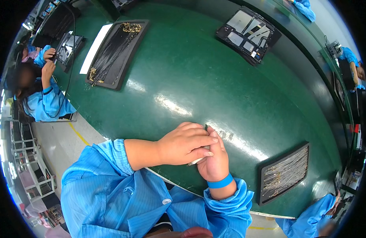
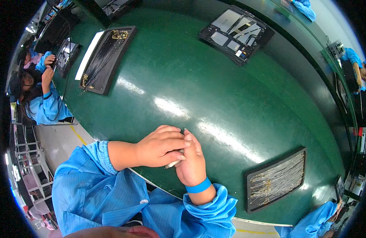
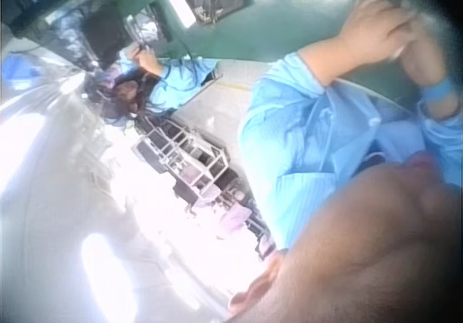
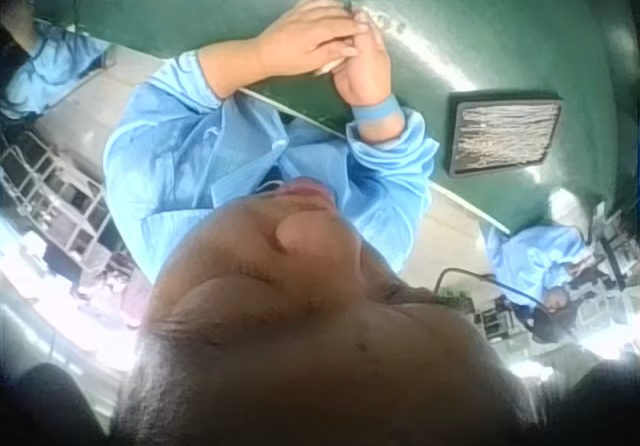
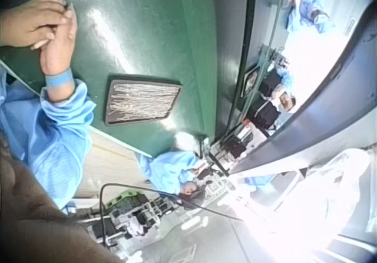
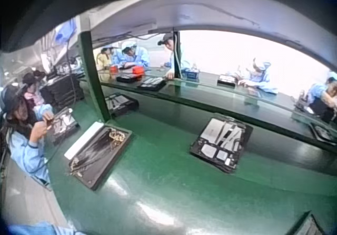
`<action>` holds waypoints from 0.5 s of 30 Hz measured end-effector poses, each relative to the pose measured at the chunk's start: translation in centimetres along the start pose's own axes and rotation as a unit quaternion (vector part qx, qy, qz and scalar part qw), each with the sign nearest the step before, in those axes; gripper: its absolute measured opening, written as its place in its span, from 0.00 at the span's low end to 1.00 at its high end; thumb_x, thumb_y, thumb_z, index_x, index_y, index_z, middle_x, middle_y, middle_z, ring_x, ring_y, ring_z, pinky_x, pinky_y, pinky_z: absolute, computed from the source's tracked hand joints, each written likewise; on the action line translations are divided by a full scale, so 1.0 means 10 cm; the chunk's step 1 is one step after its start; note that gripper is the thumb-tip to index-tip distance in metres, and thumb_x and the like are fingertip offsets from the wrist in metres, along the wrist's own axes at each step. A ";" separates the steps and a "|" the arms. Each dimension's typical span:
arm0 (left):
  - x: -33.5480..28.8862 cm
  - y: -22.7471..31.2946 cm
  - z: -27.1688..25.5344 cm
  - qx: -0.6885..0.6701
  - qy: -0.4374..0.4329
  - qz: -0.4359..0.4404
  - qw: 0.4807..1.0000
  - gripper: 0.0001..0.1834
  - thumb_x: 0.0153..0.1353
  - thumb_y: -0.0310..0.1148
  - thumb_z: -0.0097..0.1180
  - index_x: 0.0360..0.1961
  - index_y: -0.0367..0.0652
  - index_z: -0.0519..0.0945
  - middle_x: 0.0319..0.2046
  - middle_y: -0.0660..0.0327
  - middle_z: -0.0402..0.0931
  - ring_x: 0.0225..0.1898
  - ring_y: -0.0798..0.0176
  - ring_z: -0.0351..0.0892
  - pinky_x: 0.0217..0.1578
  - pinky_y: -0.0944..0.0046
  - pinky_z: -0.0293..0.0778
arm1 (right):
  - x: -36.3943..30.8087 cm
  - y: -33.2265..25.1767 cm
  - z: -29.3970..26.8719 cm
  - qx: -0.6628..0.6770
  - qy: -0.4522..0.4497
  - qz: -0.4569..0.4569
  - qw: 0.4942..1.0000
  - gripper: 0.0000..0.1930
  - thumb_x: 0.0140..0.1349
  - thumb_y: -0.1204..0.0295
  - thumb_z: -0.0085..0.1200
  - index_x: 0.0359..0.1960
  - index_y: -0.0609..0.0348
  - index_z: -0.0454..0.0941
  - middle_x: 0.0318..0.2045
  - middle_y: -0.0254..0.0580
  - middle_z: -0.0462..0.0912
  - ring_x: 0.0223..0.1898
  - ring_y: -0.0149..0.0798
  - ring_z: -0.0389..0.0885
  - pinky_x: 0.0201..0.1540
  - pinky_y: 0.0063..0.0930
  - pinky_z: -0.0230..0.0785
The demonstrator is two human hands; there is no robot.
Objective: Assembling or r e pairing electronic screens at a factory workbench, s p e cifically r o uting internal cables.
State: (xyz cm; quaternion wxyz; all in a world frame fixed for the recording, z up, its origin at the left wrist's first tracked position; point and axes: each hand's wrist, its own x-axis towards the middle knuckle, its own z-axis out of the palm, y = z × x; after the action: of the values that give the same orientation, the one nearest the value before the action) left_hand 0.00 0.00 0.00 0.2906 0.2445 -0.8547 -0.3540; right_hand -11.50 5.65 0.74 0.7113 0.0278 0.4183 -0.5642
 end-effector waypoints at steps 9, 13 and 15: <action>0.03 0.06 0.12 0.008 0.000 0.008 1.000 0.17 0.45 0.38 0.54 0.38 0.44 0.72 0.34 0.62 0.71 0.38 0.57 0.67 0.41 0.59 0.62 | -0.04 -0.04 -0.12 0.008 -0.001 -0.005 1.000 0.18 0.60 0.65 0.37 0.48 0.61 0.57 0.41 0.44 0.66 0.42 0.37 0.68 0.44 0.28 0.65; 0.04 0.10 0.19 0.018 -0.006 0.010 1.000 0.17 0.46 0.38 0.53 0.38 0.44 0.72 0.34 0.61 0.71 0.38 0.57 0.67 0.42 0.58 0.62 | -0.08 -0.07 -0.20 0.013 -0.010 -0.006 1.000 0.17 0.60 0.65 0.37 0.47 0.61 0.57 0.41 0.43 0.66 0.43 0.37 0.68 0.44 0.28 0.65; 0.04 0.12 0.22 0.021 -0.007 0.011 1.000 0.17 0.46 0.38 0.53 0.38 0.44 0.72 0.34 0.61 0.71 0.38 0.57 0.67 0.42 0.58 0.61 | -0.09 -0.07 -0.24 0.013 -0.009 -0.004 1.000 0.17 0.60 0.65 0.37 0.47 0.60 0.57 0.41 0.43 0.66 0.43 0.37 0.68 0.44 0.27 0.64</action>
State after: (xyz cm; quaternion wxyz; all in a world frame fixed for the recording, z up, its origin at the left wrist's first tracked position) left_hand -2.05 1.50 -0.28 0.2836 0.2385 -0.8666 -0.3341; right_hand -13.44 7.26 0.08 0.7123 0.0299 0.4043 -0.5730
